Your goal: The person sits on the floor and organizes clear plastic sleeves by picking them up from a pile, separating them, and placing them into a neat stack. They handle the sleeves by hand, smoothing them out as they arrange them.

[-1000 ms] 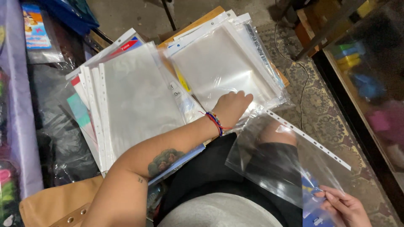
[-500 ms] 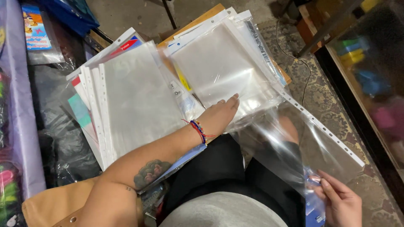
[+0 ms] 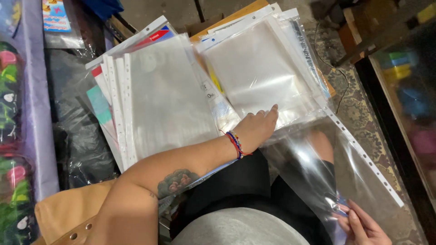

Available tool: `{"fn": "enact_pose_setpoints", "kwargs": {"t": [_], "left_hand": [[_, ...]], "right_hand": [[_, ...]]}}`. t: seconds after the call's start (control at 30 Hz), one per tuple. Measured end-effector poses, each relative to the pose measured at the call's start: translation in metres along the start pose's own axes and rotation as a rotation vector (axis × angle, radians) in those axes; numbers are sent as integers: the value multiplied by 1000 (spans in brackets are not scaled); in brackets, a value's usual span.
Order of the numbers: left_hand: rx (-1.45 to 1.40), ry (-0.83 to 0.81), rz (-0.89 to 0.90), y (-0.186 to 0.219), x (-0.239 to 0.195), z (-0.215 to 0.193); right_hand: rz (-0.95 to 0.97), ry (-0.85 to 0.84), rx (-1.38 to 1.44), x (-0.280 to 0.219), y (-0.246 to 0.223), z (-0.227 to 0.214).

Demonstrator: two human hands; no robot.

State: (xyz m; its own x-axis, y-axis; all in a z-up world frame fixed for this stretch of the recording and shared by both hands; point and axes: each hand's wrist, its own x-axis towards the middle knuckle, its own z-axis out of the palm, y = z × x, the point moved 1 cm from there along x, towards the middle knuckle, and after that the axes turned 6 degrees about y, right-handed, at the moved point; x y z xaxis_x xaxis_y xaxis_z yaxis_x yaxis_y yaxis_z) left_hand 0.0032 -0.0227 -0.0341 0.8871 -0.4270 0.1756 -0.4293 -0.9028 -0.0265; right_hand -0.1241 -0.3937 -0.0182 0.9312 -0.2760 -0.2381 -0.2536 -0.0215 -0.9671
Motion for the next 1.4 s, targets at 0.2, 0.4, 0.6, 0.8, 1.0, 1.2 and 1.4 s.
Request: {"fn": "enact_pose_setpoints", "kwargs": {"t": [0.2, 0.4, 0.6, 0.8, 1.0, 1.2, 1.4], "left_hand": [[297, -159, -68, 11, 1, 8], [250, -381, 30, 18, 5, -9], [249, -189, 11, 20, 1, 17], [159, 28, -23, 26, -1, 29], [-16, -302, -118, 25, -5, -19], [-219, -392, -114, 20, -4, -45], [-305, -474, -144, 17, -5, -72]], "right_hand": [[131, -66, -151, -2, -4, -3], [4, 18, -38, -18, -5, 26], [-76, 79, 46, -19, 6, 35], [-98, 29, 112, -10, 20, 45], [-24, 18, 68, -3, 5, 75], [-49, -68, 92, 29, -5, 110], [-51, -137, 83, 65, -6, 152]]}}
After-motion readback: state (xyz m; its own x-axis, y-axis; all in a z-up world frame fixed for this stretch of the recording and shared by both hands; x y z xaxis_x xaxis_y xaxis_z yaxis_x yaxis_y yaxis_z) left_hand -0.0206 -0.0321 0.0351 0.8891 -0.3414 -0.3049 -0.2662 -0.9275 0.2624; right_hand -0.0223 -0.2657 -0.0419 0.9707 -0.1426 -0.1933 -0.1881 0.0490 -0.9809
